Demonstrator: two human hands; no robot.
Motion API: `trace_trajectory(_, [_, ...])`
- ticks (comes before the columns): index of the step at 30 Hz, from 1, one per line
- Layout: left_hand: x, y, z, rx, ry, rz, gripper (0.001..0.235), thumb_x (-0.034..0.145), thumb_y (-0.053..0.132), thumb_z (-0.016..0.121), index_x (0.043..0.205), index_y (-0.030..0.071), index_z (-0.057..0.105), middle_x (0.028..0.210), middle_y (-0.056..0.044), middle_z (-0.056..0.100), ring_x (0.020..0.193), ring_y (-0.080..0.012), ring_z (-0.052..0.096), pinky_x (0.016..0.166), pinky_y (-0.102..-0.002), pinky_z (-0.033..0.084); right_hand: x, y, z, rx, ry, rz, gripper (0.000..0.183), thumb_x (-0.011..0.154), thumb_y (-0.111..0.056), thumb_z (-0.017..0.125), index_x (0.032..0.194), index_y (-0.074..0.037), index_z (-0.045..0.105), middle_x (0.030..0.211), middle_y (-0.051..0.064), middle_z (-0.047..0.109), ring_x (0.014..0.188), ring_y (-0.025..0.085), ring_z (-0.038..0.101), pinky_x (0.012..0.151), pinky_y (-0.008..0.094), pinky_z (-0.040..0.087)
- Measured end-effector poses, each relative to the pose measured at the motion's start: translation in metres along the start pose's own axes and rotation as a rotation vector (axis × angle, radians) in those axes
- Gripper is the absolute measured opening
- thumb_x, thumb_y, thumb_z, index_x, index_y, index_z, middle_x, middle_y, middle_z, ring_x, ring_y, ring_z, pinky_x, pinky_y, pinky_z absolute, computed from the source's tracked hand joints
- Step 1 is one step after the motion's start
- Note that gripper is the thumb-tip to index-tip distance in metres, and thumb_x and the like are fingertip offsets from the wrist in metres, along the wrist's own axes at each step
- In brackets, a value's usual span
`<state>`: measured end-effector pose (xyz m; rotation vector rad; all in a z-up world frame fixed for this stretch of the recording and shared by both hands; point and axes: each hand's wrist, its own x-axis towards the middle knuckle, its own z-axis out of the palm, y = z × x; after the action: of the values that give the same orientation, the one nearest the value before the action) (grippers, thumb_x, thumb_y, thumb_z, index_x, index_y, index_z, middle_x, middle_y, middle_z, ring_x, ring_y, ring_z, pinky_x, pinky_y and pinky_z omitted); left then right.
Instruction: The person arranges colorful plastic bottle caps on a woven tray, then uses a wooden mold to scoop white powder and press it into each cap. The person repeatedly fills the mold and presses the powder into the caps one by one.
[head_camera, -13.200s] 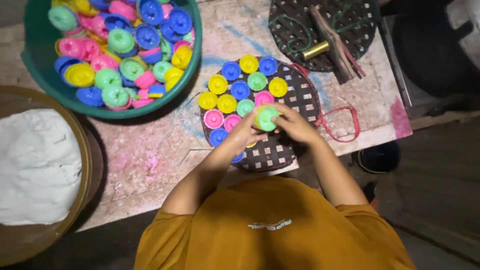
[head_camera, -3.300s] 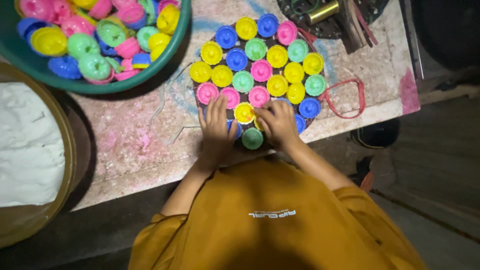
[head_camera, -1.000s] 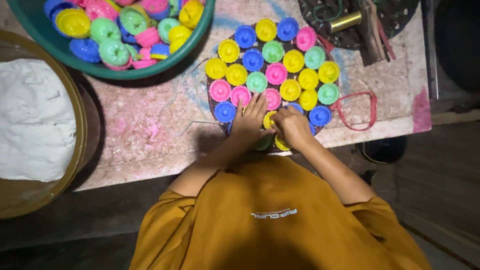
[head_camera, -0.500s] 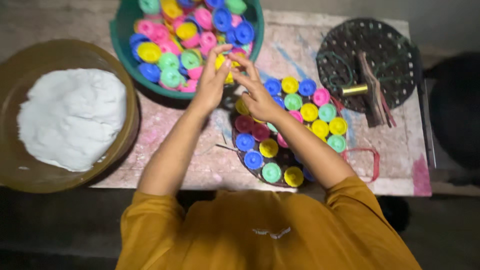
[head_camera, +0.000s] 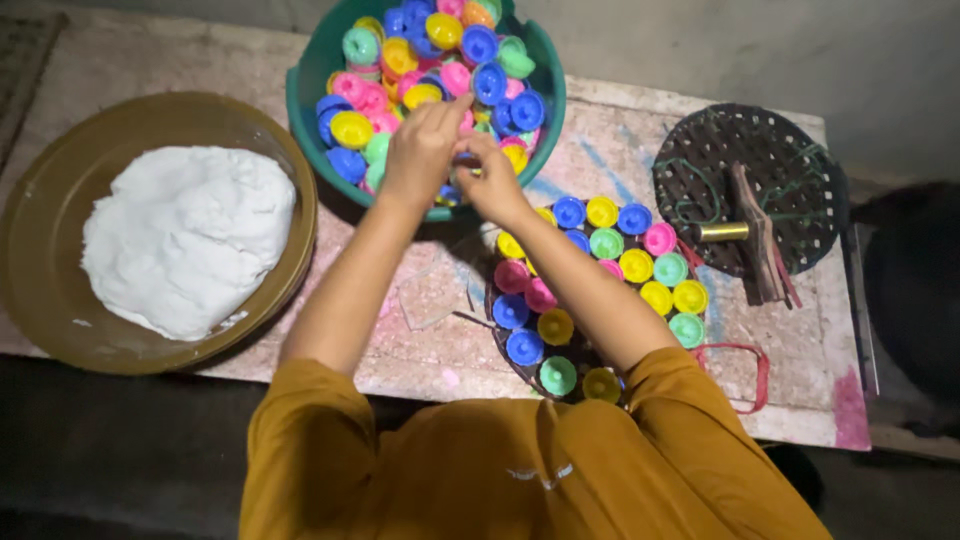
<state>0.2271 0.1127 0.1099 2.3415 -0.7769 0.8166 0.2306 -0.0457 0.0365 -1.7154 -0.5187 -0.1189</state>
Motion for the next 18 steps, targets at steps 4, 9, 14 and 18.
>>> trace_trajectory(4, [0.001, -0.004, -0.019, 0.141, -0.22, 0.363, 0.052, 0.091, 0.011, 0.068, 0.142, 0.01, 0.057, 0.129, -0.012, 0.066, 0.107, -0.0295, 0.068, 0.086, -0.041, 0.058, -0.005, -0.016, -0.012, 0.331, 0.077, 0.363, 0.023, 0.099, -0.003, 0.062, 0.122, -0.006, 0.062, 0.116, 0.012, 0.065, 0.095, 0.021, 0.065, 0.083, 0.034, 0.055])
trace_trajectory(9, [-0.001, 0.017, -0.028, 0.002, -0.046, 0.433, 0.063, 0.089, 0.006, 0.068, 0.147, 0.025, 0.054, 0.143, -0.012, 0.054, 0.114, -0.0304, 0.068, 0.078, -0.036, 0.061, -0.018, -0.045, -0.026, 0.0, 0.132, -0.079, 0.034, 0.089, 0.007, 0.059, 0.122, -0.002, 0.055, 0.113, 0.008, 0.061, 0.103, 0.015, 0.062, 0.085, 0.029, 0.054])
trace_trajectory(14, [-0.009, 0.064, -0.024, -0.328, -0.059, 0.122, 0.063, 0.096, 0.013, 0.076, 0.151, 0.016, 0.046, 0.142, -0.014, 0.052, 0.124, -0.0352, 0.062, 0.099, -0.042, 0.057, -0.054, -0.065, -0.055, -0.182, 0.195, 0.047, 0.011, 0.095, 0.0, 0.065, 0.105, -0.002, 0.064, 0.089, 0.004, 0.067, 0.08, 0.012, 0.064, 0.072, 0.027, 0.053])
trace_trajectory(18, [-0.056, 0.115, -0.018, -0.592, -0.119, -0.024, 0.064, 0.091, 0.016, 0.077, 0.146, 0.004, 0.045, 0.142, -0.022, 0.049, 0.132, -0.0416, 0.053, 0.11, -0.046, 0.047, -0.124, -0.06, -0.111, -0.415, 0.113, 0.081, 0.015, 0.092, 0.0, 0.065, 0.105, -0.003, 0.07, 0.09, 0.01, 0.068, 0.079, 0.019, 0.066, 0.071, 0.031, 0.052])
